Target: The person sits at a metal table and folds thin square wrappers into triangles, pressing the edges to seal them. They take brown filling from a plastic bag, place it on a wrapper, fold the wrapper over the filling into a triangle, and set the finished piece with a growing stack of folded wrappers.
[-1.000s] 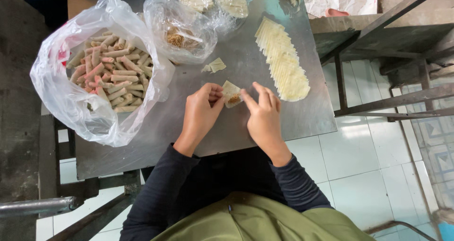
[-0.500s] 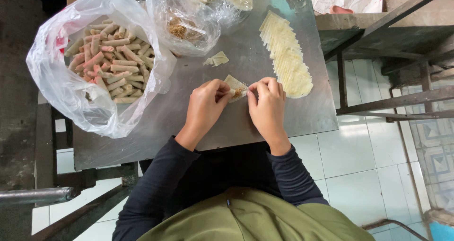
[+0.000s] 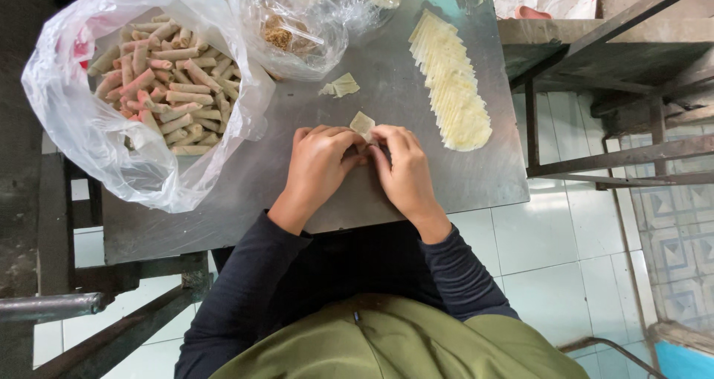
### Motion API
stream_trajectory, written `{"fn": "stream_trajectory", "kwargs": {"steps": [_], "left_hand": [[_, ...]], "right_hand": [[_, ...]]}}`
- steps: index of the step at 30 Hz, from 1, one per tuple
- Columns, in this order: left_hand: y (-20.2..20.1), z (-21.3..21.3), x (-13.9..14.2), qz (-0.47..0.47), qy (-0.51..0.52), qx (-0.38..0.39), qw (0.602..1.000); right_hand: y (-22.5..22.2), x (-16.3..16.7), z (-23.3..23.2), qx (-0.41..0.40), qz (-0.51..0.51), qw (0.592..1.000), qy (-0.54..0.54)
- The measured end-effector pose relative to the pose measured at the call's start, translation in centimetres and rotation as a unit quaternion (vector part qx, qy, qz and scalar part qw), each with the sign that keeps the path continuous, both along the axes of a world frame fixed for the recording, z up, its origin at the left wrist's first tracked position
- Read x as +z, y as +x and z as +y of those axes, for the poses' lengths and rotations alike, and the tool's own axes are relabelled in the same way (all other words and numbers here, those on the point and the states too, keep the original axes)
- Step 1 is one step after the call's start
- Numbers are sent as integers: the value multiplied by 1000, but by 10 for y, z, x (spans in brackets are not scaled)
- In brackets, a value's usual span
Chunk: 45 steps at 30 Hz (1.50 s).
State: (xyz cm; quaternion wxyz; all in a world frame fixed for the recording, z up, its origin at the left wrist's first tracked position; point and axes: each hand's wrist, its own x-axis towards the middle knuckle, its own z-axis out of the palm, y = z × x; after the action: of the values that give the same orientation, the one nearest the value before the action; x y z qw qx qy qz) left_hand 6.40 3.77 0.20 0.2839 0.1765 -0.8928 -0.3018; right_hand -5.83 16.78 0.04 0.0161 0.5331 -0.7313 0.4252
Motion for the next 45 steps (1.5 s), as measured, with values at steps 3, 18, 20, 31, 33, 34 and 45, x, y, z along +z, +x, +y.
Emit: {"fn": "stream_trajectory", "kwargs": {"steps": [3,18,20,31,33,34,45], "left_hand": [[0,-2,-1,8,-24,-12,1000],[-25,-22,-6,-14,54,17,998],[-26,-27,-9,5,10,-1,1000],[-15,-18,-24,-20,-296,-10,955],[-17,-18,-18,-45,-191,24,980],[-20,-20,-15,-68,-88,55,992],[-19,-13,-19,-2,-149,56,987]], "right_hand": [[0,5,1,10,60,998,19],[-79,27,-64,128,-96,921,354],[-85,29,-75,212,-5,929,304],[-62,-4,-23,133,157,977,58],[-57,-6,-28,77,123,987,64],[-60,-4,-32,61,47,992,101],[-73,-8,-26,127,82,982,113]]}}
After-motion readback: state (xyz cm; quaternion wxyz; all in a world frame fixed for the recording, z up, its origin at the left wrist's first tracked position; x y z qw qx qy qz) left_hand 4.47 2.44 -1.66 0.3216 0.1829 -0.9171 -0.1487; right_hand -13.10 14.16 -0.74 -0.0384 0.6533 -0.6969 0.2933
